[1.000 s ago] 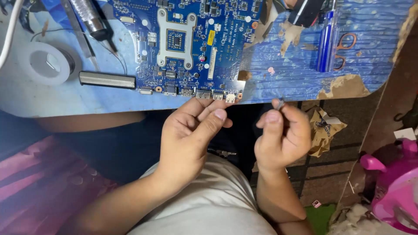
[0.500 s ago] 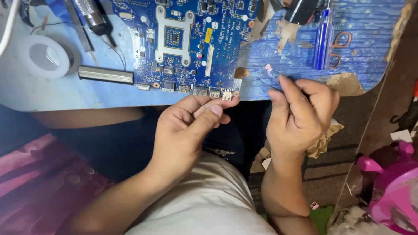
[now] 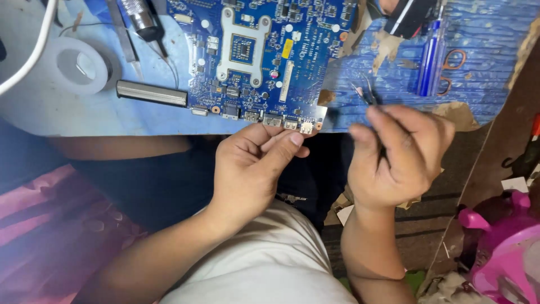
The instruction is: Soldering a connector onto a laptop motherboard and inspecting the connection with tweezers.
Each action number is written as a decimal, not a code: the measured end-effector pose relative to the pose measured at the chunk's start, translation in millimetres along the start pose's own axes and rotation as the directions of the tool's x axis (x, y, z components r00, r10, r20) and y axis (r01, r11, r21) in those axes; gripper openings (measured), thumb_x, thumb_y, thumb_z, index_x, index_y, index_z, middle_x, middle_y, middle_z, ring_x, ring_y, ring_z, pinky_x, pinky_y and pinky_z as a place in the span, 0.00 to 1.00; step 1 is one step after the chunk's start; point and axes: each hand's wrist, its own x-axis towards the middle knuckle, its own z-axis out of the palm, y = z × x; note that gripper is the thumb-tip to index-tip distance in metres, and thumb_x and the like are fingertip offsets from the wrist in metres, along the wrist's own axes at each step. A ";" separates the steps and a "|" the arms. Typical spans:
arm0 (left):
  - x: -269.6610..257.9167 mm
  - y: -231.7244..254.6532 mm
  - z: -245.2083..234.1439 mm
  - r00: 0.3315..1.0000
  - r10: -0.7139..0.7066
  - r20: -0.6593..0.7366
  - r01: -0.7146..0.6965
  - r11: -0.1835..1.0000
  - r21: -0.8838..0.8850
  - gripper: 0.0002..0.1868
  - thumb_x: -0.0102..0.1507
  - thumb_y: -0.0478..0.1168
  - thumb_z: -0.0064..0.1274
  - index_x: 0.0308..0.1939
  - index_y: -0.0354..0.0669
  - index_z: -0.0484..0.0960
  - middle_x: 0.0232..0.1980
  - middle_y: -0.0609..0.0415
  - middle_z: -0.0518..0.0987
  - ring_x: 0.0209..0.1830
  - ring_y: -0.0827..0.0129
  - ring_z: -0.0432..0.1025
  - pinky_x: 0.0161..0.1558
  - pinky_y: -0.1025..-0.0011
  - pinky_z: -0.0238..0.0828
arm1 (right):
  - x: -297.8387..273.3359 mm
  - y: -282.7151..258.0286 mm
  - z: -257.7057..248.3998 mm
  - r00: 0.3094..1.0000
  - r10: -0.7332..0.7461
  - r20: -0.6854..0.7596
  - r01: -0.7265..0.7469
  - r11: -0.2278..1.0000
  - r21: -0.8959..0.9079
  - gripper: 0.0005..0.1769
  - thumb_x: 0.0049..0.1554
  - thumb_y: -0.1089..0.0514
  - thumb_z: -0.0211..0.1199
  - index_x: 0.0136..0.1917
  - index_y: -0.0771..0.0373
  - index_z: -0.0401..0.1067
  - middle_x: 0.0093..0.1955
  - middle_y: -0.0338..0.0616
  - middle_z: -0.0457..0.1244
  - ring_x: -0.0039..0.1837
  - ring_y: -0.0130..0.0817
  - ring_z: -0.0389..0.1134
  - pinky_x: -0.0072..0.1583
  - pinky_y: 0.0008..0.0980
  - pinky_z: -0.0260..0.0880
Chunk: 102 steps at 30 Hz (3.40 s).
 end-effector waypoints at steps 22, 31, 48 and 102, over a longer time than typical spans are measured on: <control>8.2 2.0 0.0 0.995 -0.089 -0.046 0.088 0.996 -0.035 0.21 0.73 0.50 0.56 0.39 0.36 0.94 0.36 0.49 0.92 0.34 0.70 0.84 0.41 0.73 0.85 | 20.8 -41.0 14.3 0.984 -0.014 0.179 -0.001 0.996 0.084 0.13 0.69 0.53 0.72 0.50 0.67 0.81 0.52 0.56 0.72 0.53 0.54 0.70 0.58 0.50 0.69; 6.5 0.6 0.0 0.996 -0.085 -0.041 0.082 0.994 -0.070 0.21 0.73 0.51 0.56 0.38 0.39 0.93 0.37 0.52 0.90 0.36 0.72 0.82 0.40 0.73 0.84 | 14.1 -44.0 19.9 0.991 0.014 0.130 -0.021 0.998 0.059 0.12 0.69 0.53 0.72 0.51 0.65 0.79 0.53 0.56 0.73 0.54 0.54 0.69 0.59 0.50 0.71; 8.5 29.8 -11.4 0.970 -0.172 0.170 0.149 0.979 0.142 0.21 0.72 0.48 0.50 0.57 0.40 0.92 0.50 0.54 0.94 0.47 0.67 0.92 0.42 0.75 0.78 | 14.3 -37.1 14.5 0.987 -0.023 0.159 0.015 0.999 0.048 0.10 0.69 0.59 0.76 0.53 0.71 0.85 0.55 0.58 0.76 0.56 0.56 0.72 0.61 0.50 0.74; -8.4 26.4 -160.8 0.397 0.912 -0.105 -0.649 0.359 0.671 0.15 0.89 0.45 0.39 0.58 0.34 0.61 0.59 0.26 0.72 0.40 0.43 0.80 0.48 0.57 0.80 | 26.9 -55.1 17.8 0.938 0.346 -0.002 -0.343 0.931 0.125 0.08 0.72 0.71 0.74 0.63 0.74 0.80 0.60 0.60 0.73 0.64 0.49 0.75 0.72 0.46 0.77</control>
